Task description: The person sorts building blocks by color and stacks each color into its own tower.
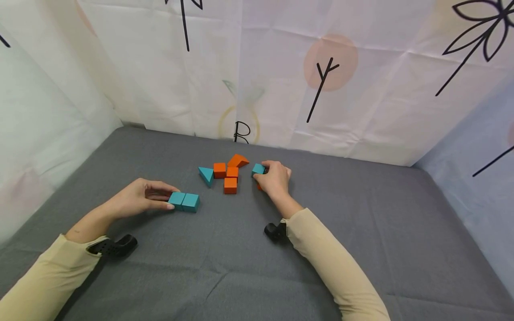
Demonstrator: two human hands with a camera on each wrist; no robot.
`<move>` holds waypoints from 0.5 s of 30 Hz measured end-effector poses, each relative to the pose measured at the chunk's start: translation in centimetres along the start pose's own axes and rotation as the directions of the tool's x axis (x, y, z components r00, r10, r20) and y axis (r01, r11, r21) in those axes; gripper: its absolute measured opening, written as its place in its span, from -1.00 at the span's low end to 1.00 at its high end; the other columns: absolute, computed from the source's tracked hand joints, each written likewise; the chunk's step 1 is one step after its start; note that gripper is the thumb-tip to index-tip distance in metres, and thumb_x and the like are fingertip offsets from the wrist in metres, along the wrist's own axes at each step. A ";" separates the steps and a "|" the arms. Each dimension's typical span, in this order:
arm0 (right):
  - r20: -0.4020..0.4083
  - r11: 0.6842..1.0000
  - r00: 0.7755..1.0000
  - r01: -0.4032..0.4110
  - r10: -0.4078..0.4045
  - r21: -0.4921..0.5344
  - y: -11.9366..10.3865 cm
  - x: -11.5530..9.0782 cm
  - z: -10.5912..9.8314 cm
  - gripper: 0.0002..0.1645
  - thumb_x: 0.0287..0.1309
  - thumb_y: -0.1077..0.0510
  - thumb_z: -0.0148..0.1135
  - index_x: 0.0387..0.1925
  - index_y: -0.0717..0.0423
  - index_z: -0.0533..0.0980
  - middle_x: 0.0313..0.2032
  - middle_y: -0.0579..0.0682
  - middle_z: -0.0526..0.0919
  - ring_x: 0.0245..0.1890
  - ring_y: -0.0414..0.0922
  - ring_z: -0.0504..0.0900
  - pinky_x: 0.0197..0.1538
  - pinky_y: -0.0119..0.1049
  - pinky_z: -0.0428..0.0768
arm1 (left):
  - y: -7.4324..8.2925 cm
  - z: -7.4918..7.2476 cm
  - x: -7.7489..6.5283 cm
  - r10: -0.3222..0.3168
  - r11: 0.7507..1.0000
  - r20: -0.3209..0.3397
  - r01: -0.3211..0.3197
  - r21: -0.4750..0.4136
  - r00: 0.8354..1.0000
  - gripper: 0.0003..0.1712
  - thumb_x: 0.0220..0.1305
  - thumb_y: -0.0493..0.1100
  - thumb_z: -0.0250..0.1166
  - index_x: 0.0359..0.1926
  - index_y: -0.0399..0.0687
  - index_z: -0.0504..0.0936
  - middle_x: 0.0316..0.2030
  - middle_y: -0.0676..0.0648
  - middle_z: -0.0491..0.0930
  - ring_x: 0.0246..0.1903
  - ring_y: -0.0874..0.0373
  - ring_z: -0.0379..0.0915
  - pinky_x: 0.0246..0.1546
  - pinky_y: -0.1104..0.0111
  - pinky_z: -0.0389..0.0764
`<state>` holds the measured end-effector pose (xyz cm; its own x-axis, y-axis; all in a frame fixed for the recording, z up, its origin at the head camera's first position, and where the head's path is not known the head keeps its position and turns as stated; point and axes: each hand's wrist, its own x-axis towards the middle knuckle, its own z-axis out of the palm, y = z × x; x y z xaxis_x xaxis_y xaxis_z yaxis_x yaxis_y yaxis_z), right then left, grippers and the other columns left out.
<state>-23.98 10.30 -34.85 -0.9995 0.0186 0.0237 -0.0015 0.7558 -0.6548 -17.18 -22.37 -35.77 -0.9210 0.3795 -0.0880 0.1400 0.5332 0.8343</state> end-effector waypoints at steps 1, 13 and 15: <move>-0.002 1.000 1.000 -0.001 0.001 0.008 0.1 0.0 0.0 -0.46 0.11 0.15 0.37 0.15 0.19 0.53 -0.04 0.20 0.65 0.00 0.11 0.54 0.38 -0.03 0.11 | 0.1 0.0 0.0 0.002 1.000 0.001 -0.002 0.000 1.000 -0.52 0.12 -0.21 0.42 0.08 -0.27 0.60 0.07 -0.29 0.58 0.07 -0.14 0.55 -0.02 0.30 0.65; -0.003 0.998 1.000 -0.005 0.005 0.066 0.3 -0.2 -0.1 -0.47 0.09 0.11 0.39 0.13 0.10 0.56 -0.01 0.16 0.65 0.02 0.07 0.57 0.06 -0.06 0.59 | 0.2 0.1 -0.2 0.004 1.000 0.001 -0.004 -0.002 1.000 -0.52 0.13 -0.21 0.41 0.08 -0.28 0.60 0.08 -0.30 0.57 0.07 -0.13 0.55 -0.02 0.30 0.65; -0.002 0.998 1.000 0.002 -0.002 0.069 0.3 -0.3 -0.2 -0.48 0.09 0.10 0.40 0.12 0.08 0.56 0.00 0.15 0.65 0.03 0.07 0.56 0.06 -0.06 0.59 | 0.2 0.1 -0.2 0.002 1.000 0.000 -0.002 0.002 1.000 -0.52 0.13 -0.20 0.42 0.08 -0.27 0.60 0.08 -0.29 0.57 0.07 -0.13 0.54 -0.02 0.29 0.65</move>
<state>-23.71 10.64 -34.89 -0.9995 0.0182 0.0267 -0.0059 0.7090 -0.7051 -16.97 -22.26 -35.60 -0.9209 0.3801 -0.0864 0.1422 0.5341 0.8334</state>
